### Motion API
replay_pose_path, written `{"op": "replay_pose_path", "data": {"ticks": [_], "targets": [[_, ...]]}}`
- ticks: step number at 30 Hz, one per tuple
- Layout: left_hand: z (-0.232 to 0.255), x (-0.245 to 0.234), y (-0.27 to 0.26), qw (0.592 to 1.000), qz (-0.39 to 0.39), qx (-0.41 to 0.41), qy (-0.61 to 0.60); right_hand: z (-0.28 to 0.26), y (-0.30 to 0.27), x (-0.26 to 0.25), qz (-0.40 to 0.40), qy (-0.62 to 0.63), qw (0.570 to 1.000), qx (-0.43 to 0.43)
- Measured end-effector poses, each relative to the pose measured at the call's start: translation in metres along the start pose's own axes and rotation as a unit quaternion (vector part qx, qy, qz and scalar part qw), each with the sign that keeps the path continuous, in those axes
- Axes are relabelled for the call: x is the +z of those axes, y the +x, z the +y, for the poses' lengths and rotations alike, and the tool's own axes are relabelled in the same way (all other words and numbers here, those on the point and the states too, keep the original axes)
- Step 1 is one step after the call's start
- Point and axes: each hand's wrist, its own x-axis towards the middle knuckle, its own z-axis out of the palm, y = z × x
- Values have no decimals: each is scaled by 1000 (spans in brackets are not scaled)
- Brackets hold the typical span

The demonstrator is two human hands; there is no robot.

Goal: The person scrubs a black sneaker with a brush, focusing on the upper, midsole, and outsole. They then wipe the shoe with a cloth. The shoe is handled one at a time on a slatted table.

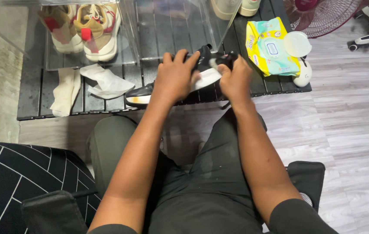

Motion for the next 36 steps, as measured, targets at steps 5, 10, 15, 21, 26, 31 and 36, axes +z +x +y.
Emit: {"op": "replay_pose_path", "data": {"ticks": [5,10,15,21,26,31,36], "targets": [[9,1,-1,998,-22,1,52,-14,-32,7,4,-44,992,-121],[17,1,-6,997,14,22,75,21,-13,-3,16,-5,999,-37],[43,-3,11,990,-11,81,119,64,-25,17,63,41,994,85],[64,-2,36,990,-60,95,91,79,-37,16,58,123,980,143],[57,-23,22,987,48,147,31,31,-30,-29,88,256,958,99],[48,-38,-6,967,155,168,-113,-64,-29,-83,71,189,973,-113],[38,-27,-26,947,191,153,-206,-101,3,-112,-85,53,978,-183]]}}
